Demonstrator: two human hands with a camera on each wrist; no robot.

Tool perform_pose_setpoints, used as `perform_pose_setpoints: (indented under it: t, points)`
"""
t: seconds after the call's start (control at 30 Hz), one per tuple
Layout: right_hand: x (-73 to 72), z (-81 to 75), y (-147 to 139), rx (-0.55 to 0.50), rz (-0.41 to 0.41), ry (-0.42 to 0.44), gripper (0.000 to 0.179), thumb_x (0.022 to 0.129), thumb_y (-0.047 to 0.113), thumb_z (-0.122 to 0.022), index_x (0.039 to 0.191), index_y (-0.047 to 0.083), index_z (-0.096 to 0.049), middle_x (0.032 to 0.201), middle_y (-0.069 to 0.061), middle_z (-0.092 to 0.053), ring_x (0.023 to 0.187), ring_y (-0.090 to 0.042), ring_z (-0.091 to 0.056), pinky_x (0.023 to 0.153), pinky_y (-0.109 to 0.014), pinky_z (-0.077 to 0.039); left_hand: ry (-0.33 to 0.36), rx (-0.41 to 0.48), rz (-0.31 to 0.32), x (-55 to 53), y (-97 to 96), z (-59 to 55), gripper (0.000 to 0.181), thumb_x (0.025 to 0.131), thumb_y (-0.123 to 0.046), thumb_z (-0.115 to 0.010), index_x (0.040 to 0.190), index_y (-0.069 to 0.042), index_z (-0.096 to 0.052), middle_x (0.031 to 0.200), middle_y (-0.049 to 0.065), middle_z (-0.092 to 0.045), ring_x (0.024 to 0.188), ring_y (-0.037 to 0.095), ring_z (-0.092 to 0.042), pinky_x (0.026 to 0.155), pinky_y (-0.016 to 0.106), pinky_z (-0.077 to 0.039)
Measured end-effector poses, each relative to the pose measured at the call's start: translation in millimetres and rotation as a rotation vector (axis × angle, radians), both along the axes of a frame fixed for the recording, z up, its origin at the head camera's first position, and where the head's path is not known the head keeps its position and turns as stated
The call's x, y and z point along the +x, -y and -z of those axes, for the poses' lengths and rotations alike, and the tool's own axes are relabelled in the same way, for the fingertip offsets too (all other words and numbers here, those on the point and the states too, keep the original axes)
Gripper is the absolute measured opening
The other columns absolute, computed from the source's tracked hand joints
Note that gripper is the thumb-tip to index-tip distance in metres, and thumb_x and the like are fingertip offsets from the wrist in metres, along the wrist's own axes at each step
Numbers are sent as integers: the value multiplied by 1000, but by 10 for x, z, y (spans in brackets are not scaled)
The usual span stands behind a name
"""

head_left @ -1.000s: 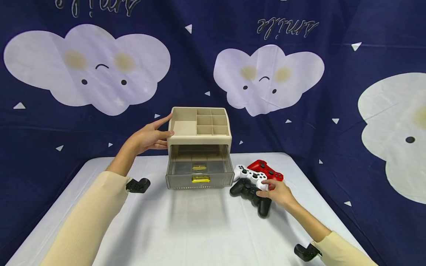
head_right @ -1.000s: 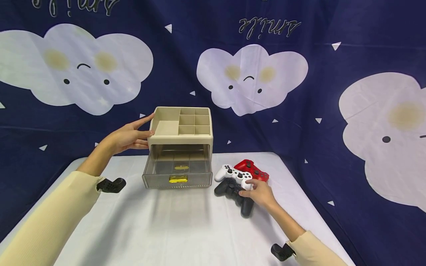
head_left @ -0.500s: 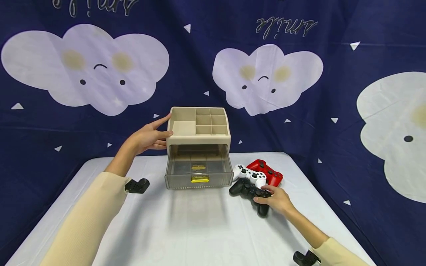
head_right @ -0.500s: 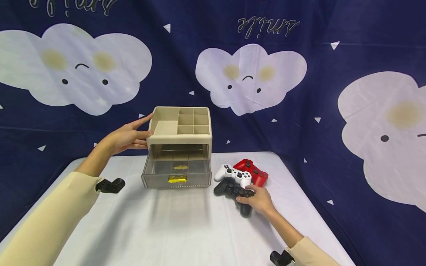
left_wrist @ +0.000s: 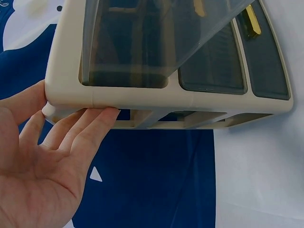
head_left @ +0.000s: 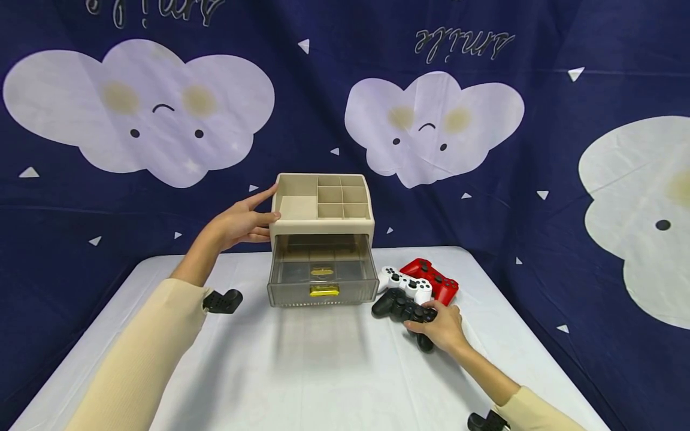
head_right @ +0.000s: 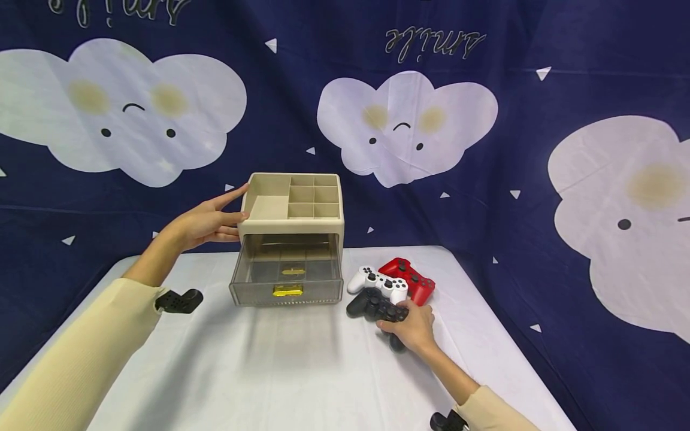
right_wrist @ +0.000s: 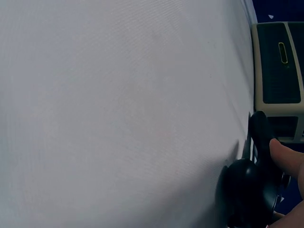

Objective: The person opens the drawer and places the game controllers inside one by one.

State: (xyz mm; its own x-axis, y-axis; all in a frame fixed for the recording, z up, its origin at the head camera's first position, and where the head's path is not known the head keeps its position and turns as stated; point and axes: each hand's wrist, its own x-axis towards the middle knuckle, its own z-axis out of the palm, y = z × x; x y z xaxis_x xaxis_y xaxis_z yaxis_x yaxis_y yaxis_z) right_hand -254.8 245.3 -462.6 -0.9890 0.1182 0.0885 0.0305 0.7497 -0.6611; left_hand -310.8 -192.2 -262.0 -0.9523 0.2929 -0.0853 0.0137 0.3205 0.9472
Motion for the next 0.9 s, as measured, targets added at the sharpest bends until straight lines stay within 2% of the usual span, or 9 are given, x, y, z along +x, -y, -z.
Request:
perform_pose_setpoints:
  t: [0.13,0.47,0.73,0.9]
  points:
    - [2,28,16,-6,18,-6,73,68,41,-93,121,1,-64,117,-33,-49,113,-47,-45,88,-53,-44,-1,12,11,-6,-4,7,79,107,-20,-54,162,-42,-2,158,26,-35,131,46,-54,113,57,-41]
    - [-18,53,21,-22,37,-56,67,66,37,-94,115,1,-68,109,-27,-54,105,-38,-48,84,-42,-43,-2,16,1,1,-6,1,80,106,-20,-55,162,-43,-3,157,25,-36,129,44,-57,109,54,-46]
    - [12,40,0,-44,42,-59,68,64,35,-95,117,-1,-69,112,-28,-56,109,-39,-48,89,-46,-44,7,21,2,2,2,11,79,107,-20,-54,162,-44,-3,158,25,-36,130,45,-55,112,57,-43]
    - [54,-37,-22,-42,33,-40,70,64,37,-96,117,1,-70,115,-29,-55,110,-39,-51,89,-46,-44,0,13,-1,2,8,9,79,107,-20,-54,162,-43,-2,158,25,-36,130,45,-56,112,56,-42]
